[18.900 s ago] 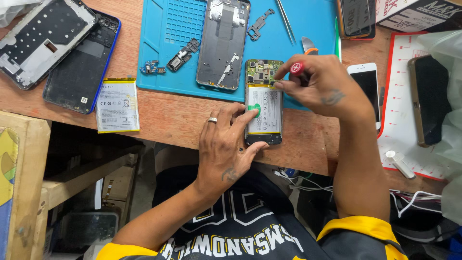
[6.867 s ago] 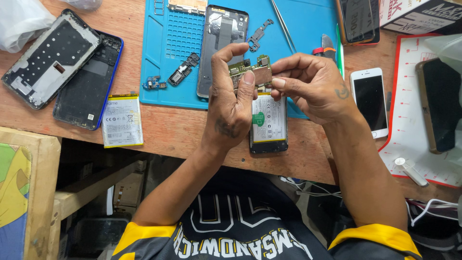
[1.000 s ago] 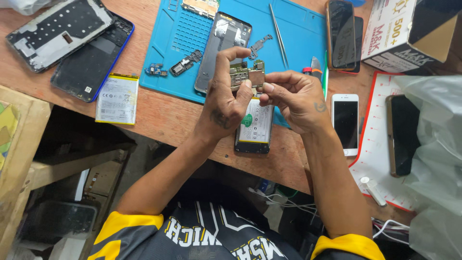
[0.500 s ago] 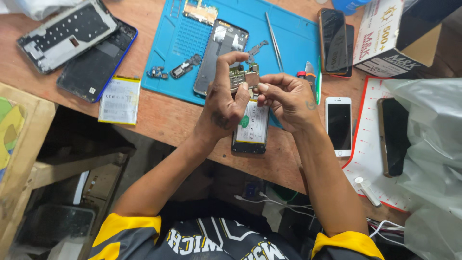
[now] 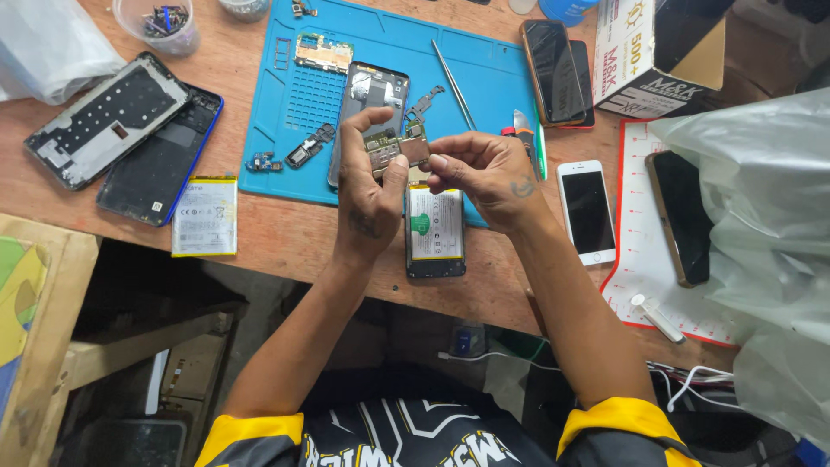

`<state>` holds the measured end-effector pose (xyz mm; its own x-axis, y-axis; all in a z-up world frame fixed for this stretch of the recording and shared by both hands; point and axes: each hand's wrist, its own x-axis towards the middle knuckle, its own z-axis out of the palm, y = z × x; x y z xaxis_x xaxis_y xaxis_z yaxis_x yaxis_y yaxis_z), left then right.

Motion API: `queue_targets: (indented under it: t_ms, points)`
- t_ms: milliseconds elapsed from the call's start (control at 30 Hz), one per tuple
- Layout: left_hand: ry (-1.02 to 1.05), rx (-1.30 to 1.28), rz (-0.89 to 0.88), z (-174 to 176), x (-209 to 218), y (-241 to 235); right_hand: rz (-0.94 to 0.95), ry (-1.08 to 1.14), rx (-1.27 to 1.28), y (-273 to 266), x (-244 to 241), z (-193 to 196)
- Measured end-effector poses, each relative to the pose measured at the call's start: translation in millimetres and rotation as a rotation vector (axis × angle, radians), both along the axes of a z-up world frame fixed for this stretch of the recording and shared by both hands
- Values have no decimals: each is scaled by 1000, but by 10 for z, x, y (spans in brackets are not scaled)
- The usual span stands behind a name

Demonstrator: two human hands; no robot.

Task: The person disassembles a smartphone, removes the battery and motherboard, then inspects a tablet and begins unscrewing its back cover. The person uses a screwdriver and tweezers to handle small components on a cluttered workbench.

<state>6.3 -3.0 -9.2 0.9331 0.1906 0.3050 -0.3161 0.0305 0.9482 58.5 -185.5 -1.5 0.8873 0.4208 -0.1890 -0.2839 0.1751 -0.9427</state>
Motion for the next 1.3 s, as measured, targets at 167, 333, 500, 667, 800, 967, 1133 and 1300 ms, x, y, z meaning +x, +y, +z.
queue_targets:
  t_ms: [167, 333, 500, 667, 800, 967, 1133, 1300]
  points:
    - [3, 19, -53, 22, 14, -18, 7, -85, -26, -40, -24, 104]
    - [81, -49, -104, 90, 4, -51, 4, -125, -14, -30, -23, 136]
    - [15, 34, -62, 81, 4, -57, 50, -78, 66, -70, 18, 49]
    - [-99, 16, -80, 48, -5, -79, 64, -83, 80, -94, 51, -9]
    - [-50, 7, -31, -14, -44, -18, 25, -105, 78, -149, 91, 21]
    - [-86, 48, 65, -142, 27, 70, -79, -220, -102, -237, 114, 78]
    - [-12, 137, 173, -182, 81, 91, -245, -460, -336, -354, 182, 142]
    - [-72, 189, 167, -169, 47, 49, -317, -589, -540, -300, 225, 4]
